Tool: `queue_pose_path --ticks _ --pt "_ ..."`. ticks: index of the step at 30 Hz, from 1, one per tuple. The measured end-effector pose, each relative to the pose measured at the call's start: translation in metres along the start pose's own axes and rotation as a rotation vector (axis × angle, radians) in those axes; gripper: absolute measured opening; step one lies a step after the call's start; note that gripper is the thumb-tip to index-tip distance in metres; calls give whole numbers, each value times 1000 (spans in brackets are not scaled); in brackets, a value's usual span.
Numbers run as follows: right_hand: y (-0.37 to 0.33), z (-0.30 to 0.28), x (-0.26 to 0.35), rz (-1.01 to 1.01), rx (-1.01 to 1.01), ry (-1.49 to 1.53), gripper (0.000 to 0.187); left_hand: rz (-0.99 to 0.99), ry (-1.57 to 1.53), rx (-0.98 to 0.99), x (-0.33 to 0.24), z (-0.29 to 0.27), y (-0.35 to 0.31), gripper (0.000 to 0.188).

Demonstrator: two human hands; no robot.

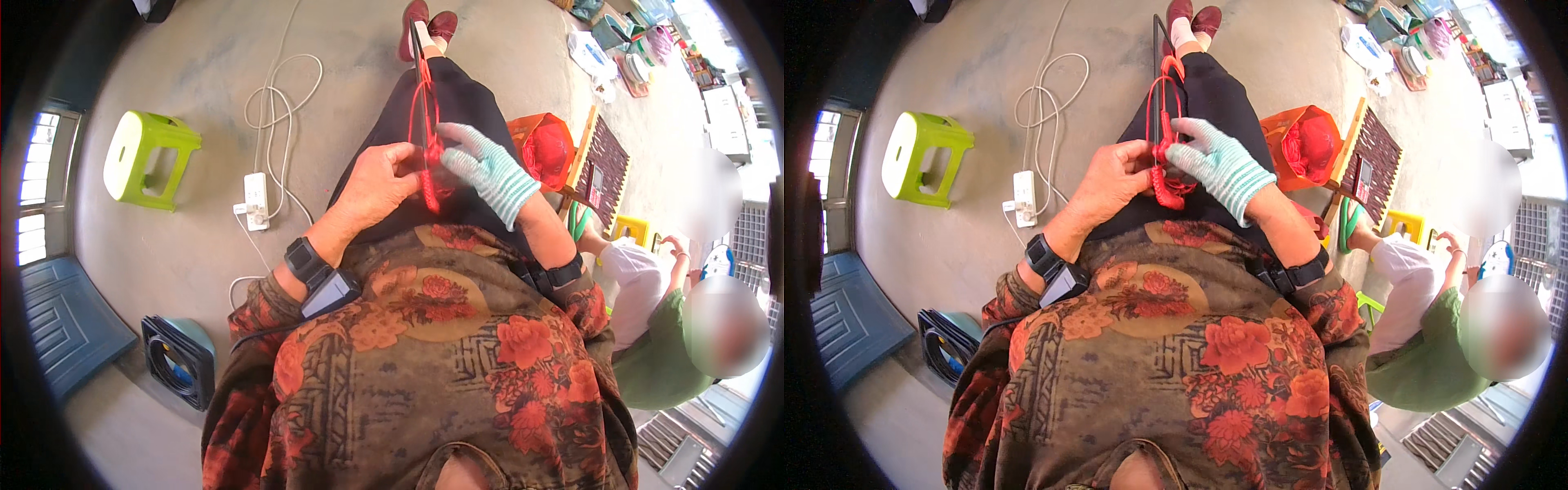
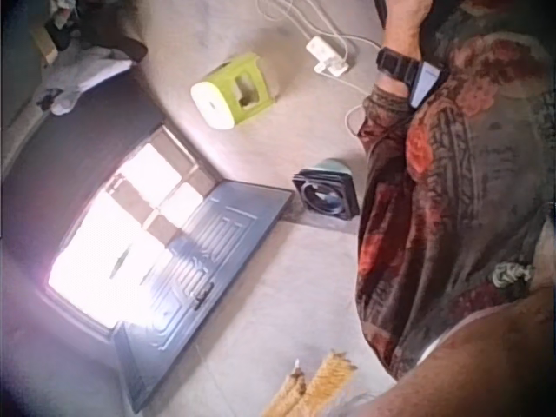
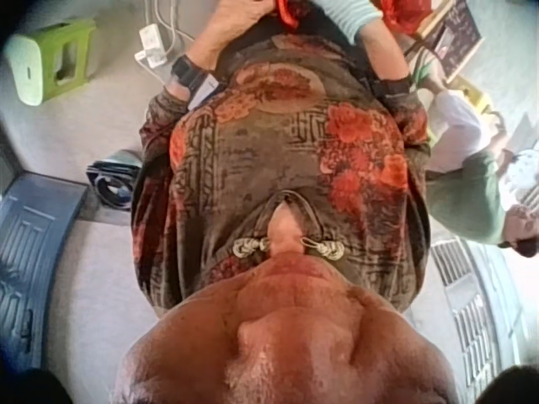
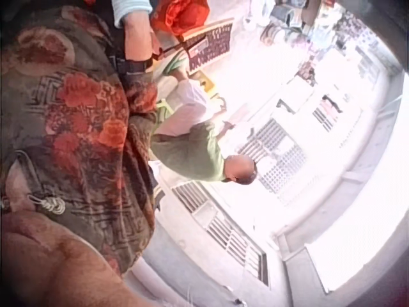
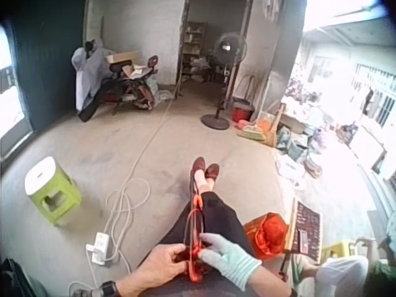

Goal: The recorder is winding red twine around a red plastic netting shuttle.

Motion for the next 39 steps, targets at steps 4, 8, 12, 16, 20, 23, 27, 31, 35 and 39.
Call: queue_pose_path --ticks 4,8,12,16,20,23,27,31,35,39 --pt "-3 -17 6 -76 142 -257 53 -161 214 14 -11 -13 -10 25" --pt "-9 -32 34 -274 -211 -739 70 -103 -364 -296 -37 -42 -33 24" --pt "-5 10 80 -779 -245 -1062 80 54 -713 -227 -86 -72 -66 31" --pt "19 29 69 -690 169 -624 25 463 -809 -204 -148 -80 -98 32" --pt "2 2 62 -431 516 561 17 560 -870 -398 -156 -110 -109 33" --pt "-16 -12 48 -506 401 581 24 393 -680 -541 -112 -153 -101 32" --pt "-51 -16 40 -395 346 752 30 160 -357 -615 -60 -123 -67 29" --pt "-80 -17 43 -371 320 605 29 -82 -130 -503 -36 -69 -44 28" --pt "-93 -17 52 -282 211 551 18 42 257 -224 -31 -19 -30 43" --pt "-107 -19 66 -319 147 372 18 -130 398 -214 -57 6 -24 42"
Point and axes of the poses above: each hand's wrist, its own y-axis towards the middle knuckle, its own z-axis out of the palm, x = y × z, the point moved 2 cm from there along y, towards the middle knuckle, and after that the axes turned 2 degrees about -y, right-handed, at the moved point
